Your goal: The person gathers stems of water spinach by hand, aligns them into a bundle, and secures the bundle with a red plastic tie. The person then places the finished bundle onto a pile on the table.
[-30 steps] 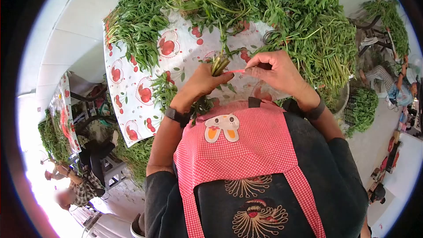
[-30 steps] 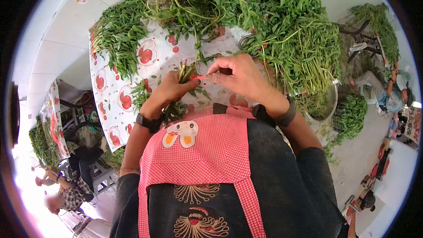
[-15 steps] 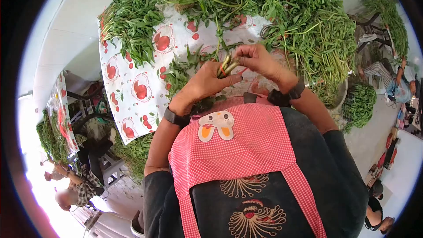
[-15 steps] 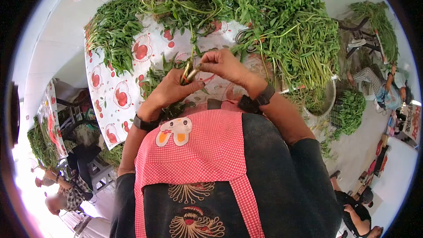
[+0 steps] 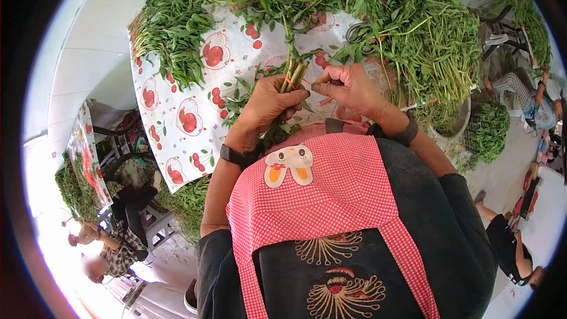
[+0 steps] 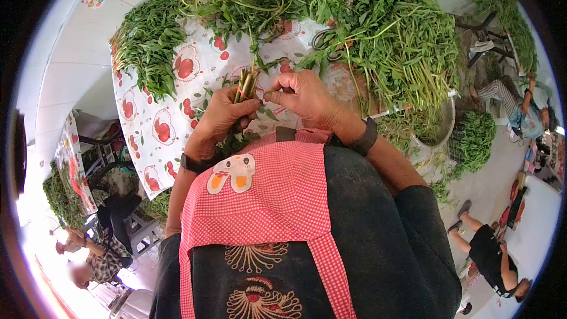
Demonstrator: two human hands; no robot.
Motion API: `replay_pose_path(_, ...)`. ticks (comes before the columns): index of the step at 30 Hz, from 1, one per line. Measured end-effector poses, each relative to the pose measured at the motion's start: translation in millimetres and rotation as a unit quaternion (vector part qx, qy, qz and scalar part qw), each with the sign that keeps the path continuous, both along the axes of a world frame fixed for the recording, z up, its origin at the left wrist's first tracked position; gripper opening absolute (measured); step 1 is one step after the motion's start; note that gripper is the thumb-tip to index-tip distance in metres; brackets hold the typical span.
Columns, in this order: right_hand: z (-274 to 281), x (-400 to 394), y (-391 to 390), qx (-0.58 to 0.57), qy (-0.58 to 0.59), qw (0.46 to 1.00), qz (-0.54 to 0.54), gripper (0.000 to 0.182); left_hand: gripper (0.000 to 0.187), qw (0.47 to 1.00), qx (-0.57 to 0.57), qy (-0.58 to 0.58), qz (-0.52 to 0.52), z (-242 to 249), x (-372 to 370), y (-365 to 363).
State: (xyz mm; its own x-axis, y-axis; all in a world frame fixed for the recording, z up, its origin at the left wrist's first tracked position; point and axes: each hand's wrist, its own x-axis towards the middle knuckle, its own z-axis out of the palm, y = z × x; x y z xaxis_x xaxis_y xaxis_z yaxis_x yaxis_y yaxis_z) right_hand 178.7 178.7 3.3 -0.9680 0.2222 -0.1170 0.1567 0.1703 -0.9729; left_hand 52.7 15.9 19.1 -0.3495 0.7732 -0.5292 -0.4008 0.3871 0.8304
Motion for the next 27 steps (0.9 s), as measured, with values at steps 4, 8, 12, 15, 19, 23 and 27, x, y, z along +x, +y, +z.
replay_pose_path(4,-5.8,4.0,0.6,-0.021,-0.028,0.999,-0.026,0.012,0.020,1.000,0.029,-0.004,-0.005,-5.8,1.1,-3.7)
replay_pose_path(8,-12.6,5.5,7.3,0.031,-0.029,0.999,-0.034,0.012,0.023,0.996,0.074,-0.048,-0.018,-5.2,1.4,-8.2)
replay_pose_path(12,-28.0,7.2,8.7,-0.017,-0.011,0.998,-0.056,0.013,0.034,0.995,0.080,-0.050,-0.037,-2.7,5.0,-7.8)
replay_pose_path(15,-27.0,8.0,8.8,0.003,0.004,0.999,-0.055,0.014,0.030,0.997,0.071,-0.009,-0.029,-8.4,7.4,-3.7)
replay_pose_path(19,-4.0,11.4,3.3,0.020,-0.065,0.997,-0.028,0.012,0.023,0.991,0.032,0.123,-0.035,-17.0,11.7,1.0)
replay_pose_path(23,-5.9,12.6,2.2,0.080,-0.050,0.995,-0.022,0.013,0.020,0.983,0.045,0.179,-0.025,-13.3,14.9,2.0)
replay_pose_path(27,-6.0,14.8,1.8,0.023,-0.034,0.998,-0.044,0.016,0.017,0.992,0.012,0.123,0.007,-9.8,14.4,1.2)
